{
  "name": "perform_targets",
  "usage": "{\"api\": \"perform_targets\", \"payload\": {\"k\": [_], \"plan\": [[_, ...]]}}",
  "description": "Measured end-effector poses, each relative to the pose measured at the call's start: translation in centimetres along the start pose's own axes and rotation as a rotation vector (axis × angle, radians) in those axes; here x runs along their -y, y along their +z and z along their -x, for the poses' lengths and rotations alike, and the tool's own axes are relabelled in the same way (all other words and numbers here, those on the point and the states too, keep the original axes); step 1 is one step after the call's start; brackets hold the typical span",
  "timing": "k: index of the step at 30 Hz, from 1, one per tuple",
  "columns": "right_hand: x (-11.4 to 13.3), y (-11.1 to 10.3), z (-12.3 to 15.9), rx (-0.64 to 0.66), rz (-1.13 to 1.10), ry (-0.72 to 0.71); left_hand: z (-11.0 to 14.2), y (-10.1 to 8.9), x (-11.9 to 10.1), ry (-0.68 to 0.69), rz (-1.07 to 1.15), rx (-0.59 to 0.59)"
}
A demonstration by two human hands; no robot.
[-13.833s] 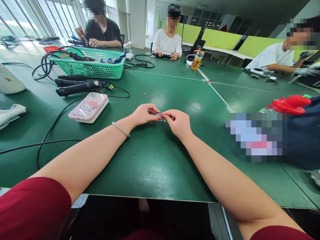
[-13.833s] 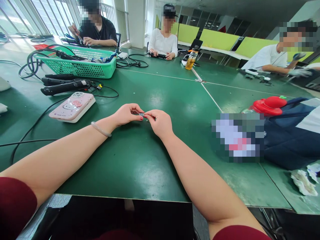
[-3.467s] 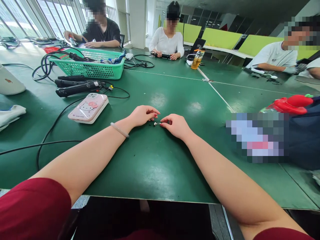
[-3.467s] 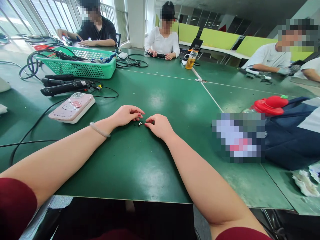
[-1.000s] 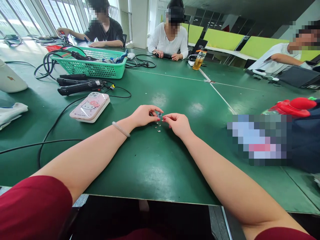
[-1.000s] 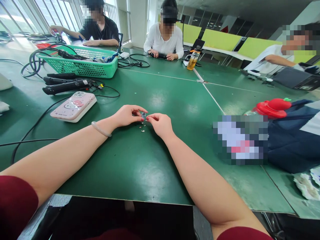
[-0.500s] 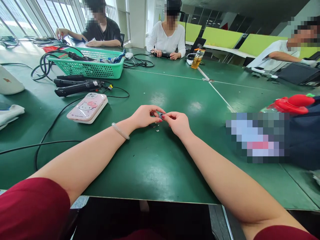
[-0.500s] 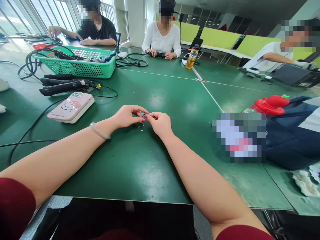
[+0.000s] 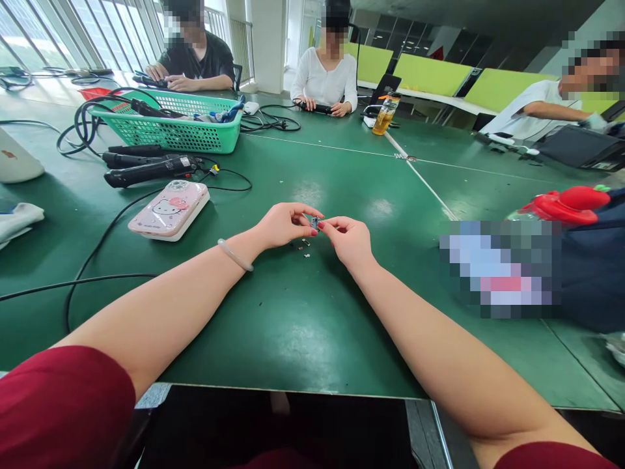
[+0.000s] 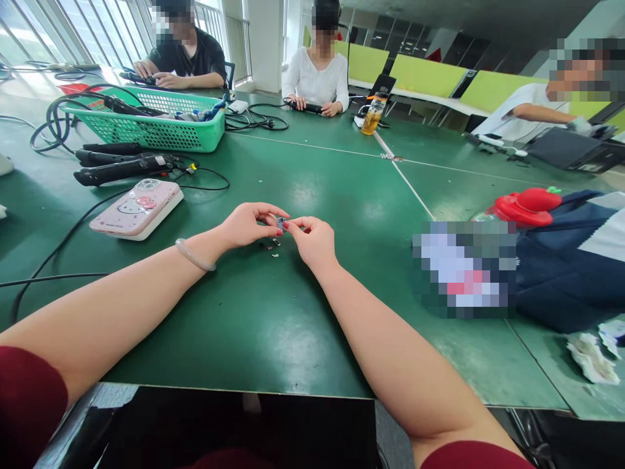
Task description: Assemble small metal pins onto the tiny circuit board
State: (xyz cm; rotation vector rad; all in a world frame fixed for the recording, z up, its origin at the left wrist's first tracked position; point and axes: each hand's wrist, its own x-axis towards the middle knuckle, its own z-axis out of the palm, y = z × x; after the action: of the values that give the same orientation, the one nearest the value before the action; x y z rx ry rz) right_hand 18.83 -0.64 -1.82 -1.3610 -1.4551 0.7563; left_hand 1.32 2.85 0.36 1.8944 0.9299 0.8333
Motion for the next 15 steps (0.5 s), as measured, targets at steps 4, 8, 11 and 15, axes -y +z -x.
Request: {"api": "perform_targets", "payload": {"k": [4, 8, 11, 15], "plan": [[0.36, 0.04, 0.27, -0.044, 0.072, -0.06, 0.01, -0.03, 0.15, 0.014, -0.009, -0.01], [0.62, 0.03, 0.4, -0.051, 0.084, -0.071, -0.05, -0.04, 0.25, 0.012, -0.005, -0.01], [0.54, 0.02, 0.36, -0.067, 0.072, -0.084, -0.05, -0.03, 0.18, 0.014, -0.012, -0.008], [0.46, 0.13, 0.36, -0.072, 0.073, -0.116, 0.02, -0.08, 0.18, 0.012, -0.014, -0.014]]}}
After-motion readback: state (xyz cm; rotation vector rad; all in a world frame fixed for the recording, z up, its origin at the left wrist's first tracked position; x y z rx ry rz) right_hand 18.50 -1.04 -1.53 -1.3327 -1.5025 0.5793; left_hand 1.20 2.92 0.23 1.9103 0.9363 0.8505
